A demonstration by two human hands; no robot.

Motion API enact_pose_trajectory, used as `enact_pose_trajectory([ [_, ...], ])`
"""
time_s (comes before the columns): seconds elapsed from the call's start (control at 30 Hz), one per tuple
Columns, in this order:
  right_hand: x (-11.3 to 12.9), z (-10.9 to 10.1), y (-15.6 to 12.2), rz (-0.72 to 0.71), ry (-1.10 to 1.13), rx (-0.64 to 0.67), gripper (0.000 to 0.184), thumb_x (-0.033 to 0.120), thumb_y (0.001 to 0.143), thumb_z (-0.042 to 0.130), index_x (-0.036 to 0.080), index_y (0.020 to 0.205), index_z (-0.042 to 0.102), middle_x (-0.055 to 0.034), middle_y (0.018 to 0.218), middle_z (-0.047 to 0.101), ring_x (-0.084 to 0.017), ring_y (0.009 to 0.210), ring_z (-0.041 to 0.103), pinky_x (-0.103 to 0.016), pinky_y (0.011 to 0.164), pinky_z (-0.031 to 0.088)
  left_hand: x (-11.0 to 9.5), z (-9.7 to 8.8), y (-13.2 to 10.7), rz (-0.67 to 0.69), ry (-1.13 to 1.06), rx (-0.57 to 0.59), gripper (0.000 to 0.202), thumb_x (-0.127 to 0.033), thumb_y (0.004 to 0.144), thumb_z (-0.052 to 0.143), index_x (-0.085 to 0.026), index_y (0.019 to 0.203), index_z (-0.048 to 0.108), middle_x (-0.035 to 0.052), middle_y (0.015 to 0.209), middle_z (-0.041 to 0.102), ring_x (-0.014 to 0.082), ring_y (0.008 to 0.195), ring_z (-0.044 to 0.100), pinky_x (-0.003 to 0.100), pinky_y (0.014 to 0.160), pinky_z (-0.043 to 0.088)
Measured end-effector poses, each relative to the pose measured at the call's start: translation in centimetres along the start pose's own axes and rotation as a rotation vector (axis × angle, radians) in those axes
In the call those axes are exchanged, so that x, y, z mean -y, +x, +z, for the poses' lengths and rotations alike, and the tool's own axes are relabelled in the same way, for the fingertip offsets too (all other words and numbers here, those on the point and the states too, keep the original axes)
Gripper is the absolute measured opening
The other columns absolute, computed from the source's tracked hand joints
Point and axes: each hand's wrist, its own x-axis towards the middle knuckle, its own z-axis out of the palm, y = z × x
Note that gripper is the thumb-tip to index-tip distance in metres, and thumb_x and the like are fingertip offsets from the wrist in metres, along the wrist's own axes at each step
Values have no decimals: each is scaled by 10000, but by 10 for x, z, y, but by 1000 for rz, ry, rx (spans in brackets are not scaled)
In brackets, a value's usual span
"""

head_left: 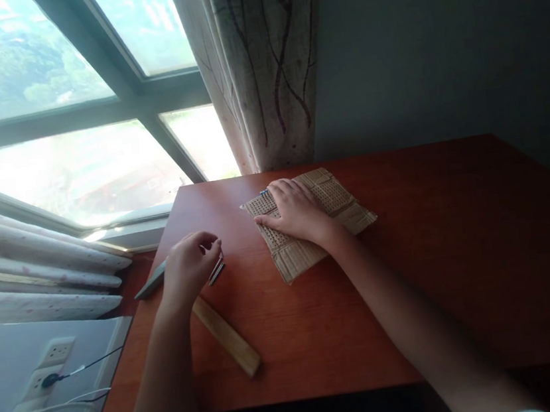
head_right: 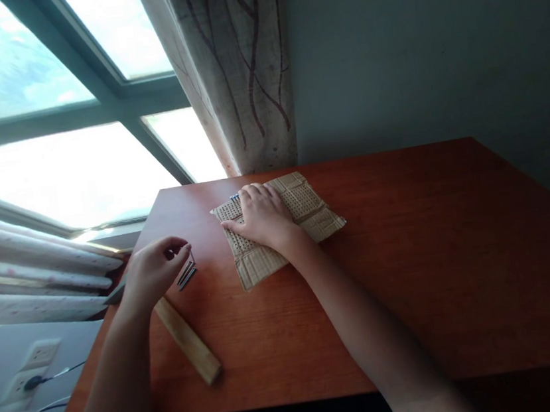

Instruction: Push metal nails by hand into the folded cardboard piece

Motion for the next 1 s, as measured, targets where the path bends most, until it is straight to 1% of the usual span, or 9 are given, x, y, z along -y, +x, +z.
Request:
enact_pose_trajectory([
  [0.07,0,0,0,1,1,3,646,609,898,619,94,1286,589,-185,1338,609,-324,1275,511,-443,1128,338,12,-6,-8,-32,72,48,243,-417,796,569,-221,824,710,61,827,741,245,768,665,320,658,428],
  [0.17,-1,0,0,5,5,15,663,607,896,621,82,1299,582,-191,1348,605,-331,1279,508,-447,1133,332,23,-15,-15,-74,147,134,241,-414,776,555,-219,783,697,71,841,747,266,801,676,329,665,430],
  [0.3,-1,0,0,5,5,17,659,605,900,618,80,1297,585,-191,1347,607,-331,1283,509,-446,1138,327,28,-14,-17,-93,178,221,269,-444,773,545,-229,751,706,64,804,741,259,774,681,317,641,431],
  [0.43,-1,0,1,1,-4,10,643,603,898,622,82,1275,596,-191,1342,609,-329,1266,520,-452,1125,340,29,-5,-14,-104,176,204,310,-478,785,551,-240,811,748,70,830,747,264,796,691,314,643,432],
  [0.57,0,0,0,3,1,4,656,605,898,618,87,1298,585,-188,1339,611,-331,1271,514,-455,1127,340,25,-4,-8,-92,166,140,335,-493,812,540,-230,818,748,75,800,742,264,768,683,323,634,429],
  [0.67,0,0,0,3,4,10,658,601,902,613,79,1301,583,-196,1346,607,-335,1272,514,-459,1129,336,16,-8,-2,-53,109,72,321,-470,833,535,-226,835,744,63,780,738,249,748,672,323,647,431],
  [0.8,-1,1,1,3,10,11,655,612,895,615,91,1293,589,-188,1337,610,-336,1276,512,-457,1131,333,-10,-9,9,77,-55,-12,279,-432,847,560,-218,875,737,41,786,734,192,671,636,298,642,437],
  [0.9,-2,3,1,6,11,8,660,616,898,607,97,1303,581,-185,1348,604,-334,1287,504,-452,1136,329,-36,-1,18,189,-193,-53,247,-398,865,571,-212,908,729,32,798,725,161,646,608,272,617,431],
  [1.0,-2,4,1,15,11,13,650,607,919,568,90,1312,572,-189,1372,592,-333,1302,493,-451,1142,321,-60,9,28,294,-240,-75,211,-328,862,592,-210,972,727,40,865,728,151,658,602,265,629,439],
])
